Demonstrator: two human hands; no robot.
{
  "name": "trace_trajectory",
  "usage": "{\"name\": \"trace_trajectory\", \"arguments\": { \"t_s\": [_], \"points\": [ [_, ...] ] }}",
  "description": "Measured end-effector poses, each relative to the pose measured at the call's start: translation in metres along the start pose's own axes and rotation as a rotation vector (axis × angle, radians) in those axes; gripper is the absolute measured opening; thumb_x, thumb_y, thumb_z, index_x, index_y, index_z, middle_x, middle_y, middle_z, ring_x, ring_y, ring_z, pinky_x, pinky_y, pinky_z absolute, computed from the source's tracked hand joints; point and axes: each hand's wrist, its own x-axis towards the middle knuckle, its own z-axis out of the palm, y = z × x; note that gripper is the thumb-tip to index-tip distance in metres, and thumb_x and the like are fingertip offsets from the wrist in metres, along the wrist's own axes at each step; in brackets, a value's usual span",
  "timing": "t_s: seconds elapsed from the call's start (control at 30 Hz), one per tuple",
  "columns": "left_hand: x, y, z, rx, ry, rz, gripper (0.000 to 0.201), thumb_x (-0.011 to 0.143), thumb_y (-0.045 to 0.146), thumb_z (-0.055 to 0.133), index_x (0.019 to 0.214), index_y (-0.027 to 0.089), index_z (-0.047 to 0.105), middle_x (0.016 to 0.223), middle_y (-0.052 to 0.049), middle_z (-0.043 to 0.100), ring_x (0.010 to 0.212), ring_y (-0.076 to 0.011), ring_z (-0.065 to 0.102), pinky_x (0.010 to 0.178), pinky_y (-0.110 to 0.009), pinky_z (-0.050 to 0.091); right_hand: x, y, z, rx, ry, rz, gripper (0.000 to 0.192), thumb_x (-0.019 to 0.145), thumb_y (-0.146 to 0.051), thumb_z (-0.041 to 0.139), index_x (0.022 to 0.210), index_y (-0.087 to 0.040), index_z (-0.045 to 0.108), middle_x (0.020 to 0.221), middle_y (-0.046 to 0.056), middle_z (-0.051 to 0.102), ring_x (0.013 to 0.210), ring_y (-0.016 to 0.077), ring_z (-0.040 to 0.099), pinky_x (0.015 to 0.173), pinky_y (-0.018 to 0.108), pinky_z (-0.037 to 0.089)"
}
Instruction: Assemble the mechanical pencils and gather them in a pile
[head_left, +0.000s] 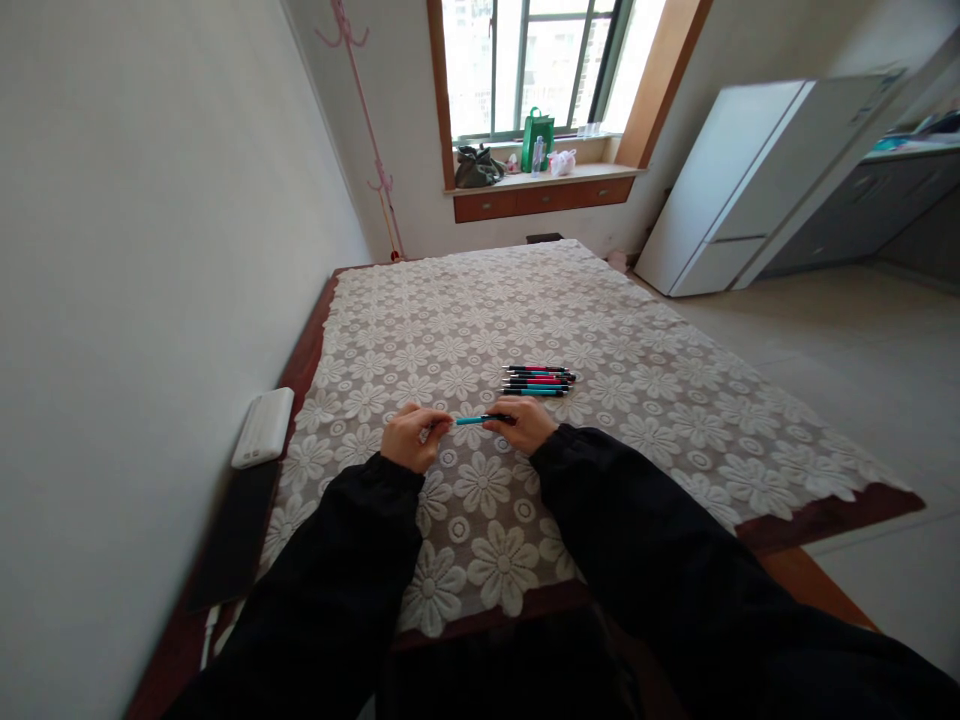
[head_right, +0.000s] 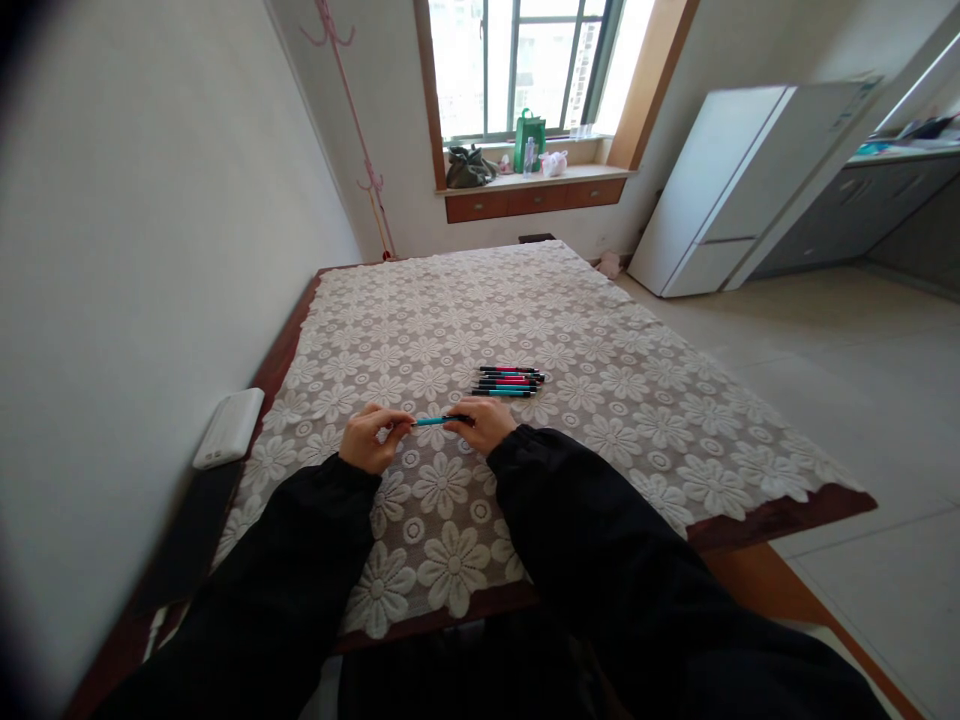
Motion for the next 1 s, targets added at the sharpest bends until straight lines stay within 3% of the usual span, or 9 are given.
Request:
{"name": "trace_trajectory", "arguments": {
  "t_s": [0.17,0.33,0.53,0.73,0.9,1.0],
  "points": [
    [0.0,0.0,0.002,-0.017,-0.024,0.082,0.01,0.085,0.024,0.066,0.089,0.026,0.075,0.079,-0.001,0.075,0.076,-0.0177,0.065,0.072,-0.03,0.055,-0.001,-0.002,-0.001,-0.048,-0.043,0.012,0.008,0.088,-0.02,0.065,0.093,-0.018,0.071,0.079,0.003,0.066,0.067,0.014,0.056,0.063,0.024,0.039],
    [0.002,0.005,0.001,-0.024,0.03,0.097,0.012,0.088,0.028,0.065,0.094,0.026,0.075,0.079,-0.001,0.074,0.075,-0.0167,0.065,0.071,-0.03,0.055,-0.002,-0.004,0.0,-0.072,-0.108,0.022,0.02,0.09,-0.017,0.059,0.108,-0.018,0.068,0.087,0.005,0.066,0.076,0.0167,0.059,0.071,0.026,0.042],
    [-0.001,0.012,-0.001,-0.086,0.117,0.091,0.015,0.089,0.03,0.064,0.101,0.025,0.071,0.082,-0.002,0.074,0.074,-0.0154,0.067,0.074,-0.03,0.056,-0.001,-0.014,-0.003,-0.02,-0.144,0.032,0.016,0.088,-0.018,0.058,0.101,-0.019,0.067,0.088,0.005,0.065,0.082,0.018,0.06,0.077,0.028,0.044],
    [-0.001,0.008,0.0,-0.143,0.088,0.007,0.053,0.084,0.036,0.068,0.132,0.024,0.049,0.096,-0.002,0.075,0.08,-0.017,0.069,0.086,-0.036,0.055,0.0,-0.021,-0.006,0.16,-0.216,0.054,0.019,0.088,-0.013,0.053,0.104,-0.02,0.06,0.093,0.002,0.073,0.072,0.0143,0.06,0.072,0.026,0.045],
    [0.001,0.0,0.003,0.119,-0.021,-0.043,0.036,0.074,0.019,0.067,0.11,0.023,0.063,0.106,-0.006,0.072,0.099,-0.0254,0.063,0.091,-0.041,0.05,0.0,-0.018,-0.004,0.177,-0.118,0.049,0.019,0.09,-0.015,0.051,0.103,-0.019,0.063,0.098,0.004,0.071,0.081,0.0158,0.062,0.078,0.028,0.046],
    [-0.001,-0.004,0.006,0.217,-0.086,-0.096,0.026,0.073,0.022,0.069,0.098,0.025,0.07,0.106,-0.006,0.071,0.106,-0.03,0.061,0.09,-0.043,0.048,0.0,-0.012,-0.002,0.127,-0.05,0.049,0.017,0.09,-0.016,0.052,0.101,-0.02,0.065,0.097,0.004,0.07,0.086,0.0171,0.061,0.08,0.029,0.045]
  ]
}}
